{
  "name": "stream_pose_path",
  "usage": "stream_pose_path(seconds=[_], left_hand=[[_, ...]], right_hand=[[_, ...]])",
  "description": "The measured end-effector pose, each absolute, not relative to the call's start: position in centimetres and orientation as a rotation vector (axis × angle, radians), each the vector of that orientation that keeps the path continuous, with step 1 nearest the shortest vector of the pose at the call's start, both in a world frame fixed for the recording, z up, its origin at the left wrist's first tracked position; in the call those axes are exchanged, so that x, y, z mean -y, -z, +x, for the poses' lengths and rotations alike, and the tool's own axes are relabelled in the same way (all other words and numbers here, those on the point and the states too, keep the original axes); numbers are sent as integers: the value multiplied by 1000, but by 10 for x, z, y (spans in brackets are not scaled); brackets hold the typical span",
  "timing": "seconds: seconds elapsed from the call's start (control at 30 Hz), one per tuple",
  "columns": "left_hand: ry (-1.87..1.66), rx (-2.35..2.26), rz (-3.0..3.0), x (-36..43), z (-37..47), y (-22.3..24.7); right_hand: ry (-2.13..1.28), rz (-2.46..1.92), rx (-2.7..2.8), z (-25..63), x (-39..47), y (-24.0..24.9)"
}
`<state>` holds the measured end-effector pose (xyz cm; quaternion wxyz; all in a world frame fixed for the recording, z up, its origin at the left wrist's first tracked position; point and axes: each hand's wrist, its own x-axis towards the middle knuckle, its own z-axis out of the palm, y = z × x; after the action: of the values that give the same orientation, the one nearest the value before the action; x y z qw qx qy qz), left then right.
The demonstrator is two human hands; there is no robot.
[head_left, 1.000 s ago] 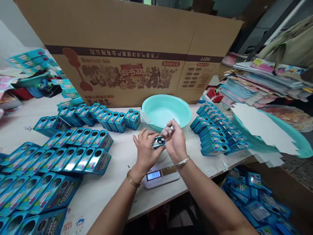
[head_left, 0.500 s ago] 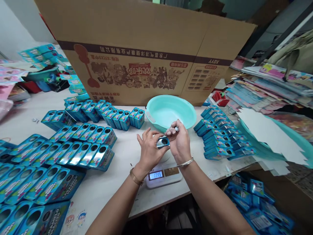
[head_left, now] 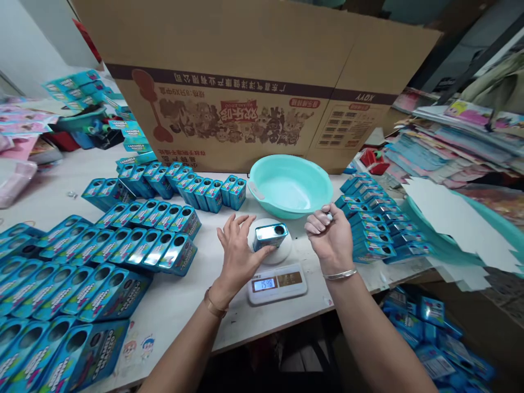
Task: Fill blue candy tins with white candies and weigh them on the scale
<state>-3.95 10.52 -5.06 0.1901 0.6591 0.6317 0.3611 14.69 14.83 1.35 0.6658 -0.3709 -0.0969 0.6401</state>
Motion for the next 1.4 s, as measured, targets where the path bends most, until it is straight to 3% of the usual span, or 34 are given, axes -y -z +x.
stream_pose_path(seconds=[0.5, 0.9, 1.17, 1.4], left_hand=[[-1004, -1803, 1843, -101, -39, 52], [-988, -1760, 1850, -106, -26, 51], [-954, -1783, 1876, -109, -23, 51], [-777, -1660, 2126, -120, -20, 47]], right_hand=[[-1295, -1123, 722, 135, -138, 4], [-762, -1410, 1888, 136, -132, 2], [-850, -1377, 1766, 137, -141, 2], [-1150, -1283, 1060, 167, -114, 10]])
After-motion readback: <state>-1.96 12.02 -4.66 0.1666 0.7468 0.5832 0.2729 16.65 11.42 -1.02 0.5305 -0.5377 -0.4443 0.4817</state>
